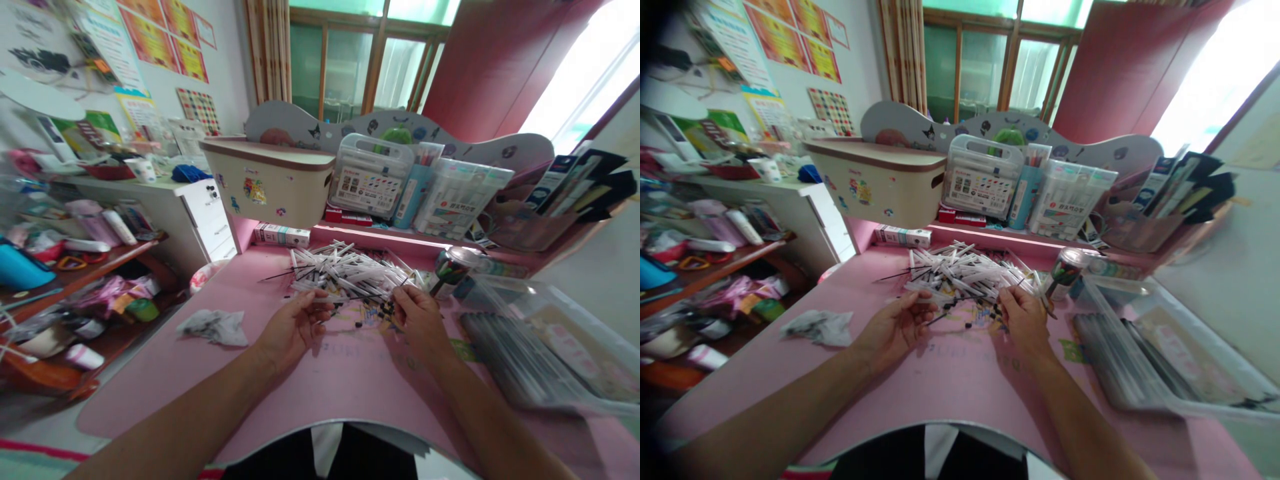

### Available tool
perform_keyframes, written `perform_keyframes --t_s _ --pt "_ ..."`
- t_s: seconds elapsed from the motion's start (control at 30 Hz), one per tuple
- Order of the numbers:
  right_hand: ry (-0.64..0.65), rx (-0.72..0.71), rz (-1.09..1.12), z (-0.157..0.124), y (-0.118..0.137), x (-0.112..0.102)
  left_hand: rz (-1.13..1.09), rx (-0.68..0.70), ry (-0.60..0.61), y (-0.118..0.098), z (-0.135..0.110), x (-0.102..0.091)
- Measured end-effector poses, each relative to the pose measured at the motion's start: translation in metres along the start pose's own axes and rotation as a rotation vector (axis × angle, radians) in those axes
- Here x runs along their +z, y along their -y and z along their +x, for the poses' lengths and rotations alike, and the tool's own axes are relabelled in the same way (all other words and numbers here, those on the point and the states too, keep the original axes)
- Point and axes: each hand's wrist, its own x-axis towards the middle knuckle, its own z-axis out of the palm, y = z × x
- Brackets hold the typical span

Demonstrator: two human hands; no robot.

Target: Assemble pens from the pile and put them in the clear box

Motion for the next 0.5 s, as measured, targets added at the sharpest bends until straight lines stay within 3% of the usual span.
perform_keyframes --t_s 0.07,0.27,0.5 --pt "0.05 0.057 0.004 -0.003 0.005 0.003 0.035 0.01 0.026 0.003 0.0 -0.002" --pt "0.392 0.133 0.258 -0.013 0.018 0.015 0.058 -0.005 0.018 0.004 -0.003 0.002" --pt "0.479 0.193 0.29 -0.02 0.018 0.024 0.063 -0.114 0.068 0.005 -0.006 0.006"
